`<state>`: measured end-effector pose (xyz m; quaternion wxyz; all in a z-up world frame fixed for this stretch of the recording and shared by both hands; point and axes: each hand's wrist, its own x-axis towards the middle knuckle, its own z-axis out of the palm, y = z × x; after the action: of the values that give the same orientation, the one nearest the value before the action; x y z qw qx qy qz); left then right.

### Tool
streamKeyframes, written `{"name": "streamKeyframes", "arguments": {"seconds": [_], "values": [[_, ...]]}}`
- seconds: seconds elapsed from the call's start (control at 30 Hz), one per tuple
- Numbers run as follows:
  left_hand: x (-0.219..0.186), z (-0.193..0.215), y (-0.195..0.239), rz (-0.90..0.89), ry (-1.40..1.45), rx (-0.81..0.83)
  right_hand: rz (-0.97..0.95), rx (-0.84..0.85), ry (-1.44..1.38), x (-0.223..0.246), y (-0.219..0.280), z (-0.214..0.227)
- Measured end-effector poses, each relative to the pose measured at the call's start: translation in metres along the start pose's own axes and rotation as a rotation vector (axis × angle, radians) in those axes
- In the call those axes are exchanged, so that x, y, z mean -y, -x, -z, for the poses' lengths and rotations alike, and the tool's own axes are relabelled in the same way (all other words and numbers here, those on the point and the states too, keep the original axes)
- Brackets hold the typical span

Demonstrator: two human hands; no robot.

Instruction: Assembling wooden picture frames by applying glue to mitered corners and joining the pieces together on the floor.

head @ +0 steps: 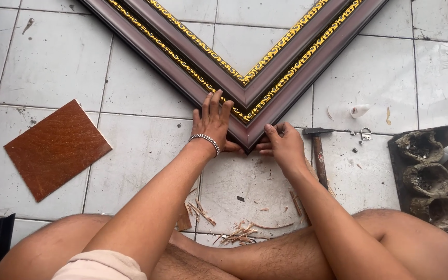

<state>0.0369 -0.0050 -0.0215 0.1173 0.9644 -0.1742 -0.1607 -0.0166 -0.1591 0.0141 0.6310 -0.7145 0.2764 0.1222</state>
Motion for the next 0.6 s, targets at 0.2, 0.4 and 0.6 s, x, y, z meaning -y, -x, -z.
{"name": "streamKeyframes", "arguments": {"seconds": [0.2, 0.4, 0.6], "values": [[-0.004, 0.013, -0.042, 0.016, -0.028, -0.019, 0.049, 0.004, -0.092, 0.013, -0.003, 0.007], [-0.022, 0.022, -0.06, 0.049, -0.118, 0.055, 0.254, -0.151, 0.351, 0.0, 0.0, 0.005], [-0.013, 0.013, -0.071, -0.034, -0.331, 0.041, 0.459, 0.058, 0.798, -0.013, 0.021, -0.013]]}}
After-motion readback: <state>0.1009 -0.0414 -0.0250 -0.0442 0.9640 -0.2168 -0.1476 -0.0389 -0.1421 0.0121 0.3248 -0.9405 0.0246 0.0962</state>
